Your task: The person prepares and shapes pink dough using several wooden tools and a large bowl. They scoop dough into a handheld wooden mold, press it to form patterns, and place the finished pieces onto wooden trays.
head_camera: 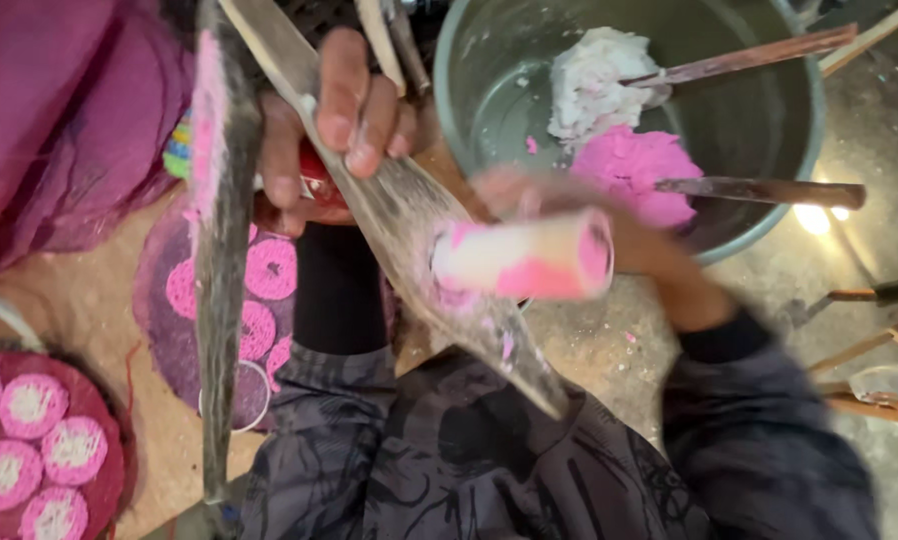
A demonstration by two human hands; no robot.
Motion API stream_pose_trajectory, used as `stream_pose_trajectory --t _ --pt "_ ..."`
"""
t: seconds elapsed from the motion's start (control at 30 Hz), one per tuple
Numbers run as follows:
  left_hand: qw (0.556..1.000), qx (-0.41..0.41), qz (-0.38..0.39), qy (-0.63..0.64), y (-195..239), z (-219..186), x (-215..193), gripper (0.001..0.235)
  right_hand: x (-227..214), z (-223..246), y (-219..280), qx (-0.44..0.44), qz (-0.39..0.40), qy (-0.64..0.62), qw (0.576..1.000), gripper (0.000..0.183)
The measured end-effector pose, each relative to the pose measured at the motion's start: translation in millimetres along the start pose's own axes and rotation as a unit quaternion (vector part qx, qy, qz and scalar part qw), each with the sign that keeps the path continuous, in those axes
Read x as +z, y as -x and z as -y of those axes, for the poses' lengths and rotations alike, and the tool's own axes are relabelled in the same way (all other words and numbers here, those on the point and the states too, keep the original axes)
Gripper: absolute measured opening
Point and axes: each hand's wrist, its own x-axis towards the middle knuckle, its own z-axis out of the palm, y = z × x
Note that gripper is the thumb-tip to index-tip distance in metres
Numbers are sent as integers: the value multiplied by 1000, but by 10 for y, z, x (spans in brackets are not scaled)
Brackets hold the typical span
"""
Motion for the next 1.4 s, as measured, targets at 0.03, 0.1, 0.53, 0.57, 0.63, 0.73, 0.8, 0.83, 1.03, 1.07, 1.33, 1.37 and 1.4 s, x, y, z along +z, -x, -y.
stream_pose_trajectory --t 0.03,0.1,0.53,0.57,0.63,0.73,0.8,0.83,1.03,1.07,1.33,1.37,1.4 --pt "1000 -8 -19 -11 13 4 55 19 184 219 37 1 3 -82 997 44" --pt "995 -26 -77 -57 111 -86 183 21 439 490 92 32 0 -185 982 45" --pt "575 -162 -229 -768 1239 -1408 1113 40 1088 933 -185 59 21 -522 851 61" --pt "528 -176 -217 -802 1308 -1438 1233 42 1120 972 -226 56 24 -535 843 63" --pt "463 -214 -206 -835 1475 -1523 1502 45 1160 1094 -236 59 37 -554 830 66" --pt "416 -269 -182 -850 1602 -1725 1684 50 1111 1375 -366 -17 31 -519 854 69" --pt "385 -320 -180 -847 1705 -1830 1780 50 1066 1637 -431 -137 3 -445 885 73" --pt "406 -316 -189 -837 1770 -1870 1813 52 1067 1771 -478 -219 -22 -390 894 77" --pt "453 -291 -277 -796 2381 -1645 1973 47 1295 2272 -432 -221 100 -221 944 106" --pt "437 -318 -289 -790 2497 -1587 1966 48 1357 2280 -440 -220 115 -203 947 107" --pt "399 -309 -404 -763 3026 -1774 1531 49 1986 1715 -1172 67 489 -375 784 119" --pt "374 -403 -382 -743 3037 -1958 1500 45 2076 1650 -1208 87 515 -418 743 118" --pt "346 -489 -358 -716 3038 -2151 1482 42 2142 1594 -1270 105 540 -455 700 117"
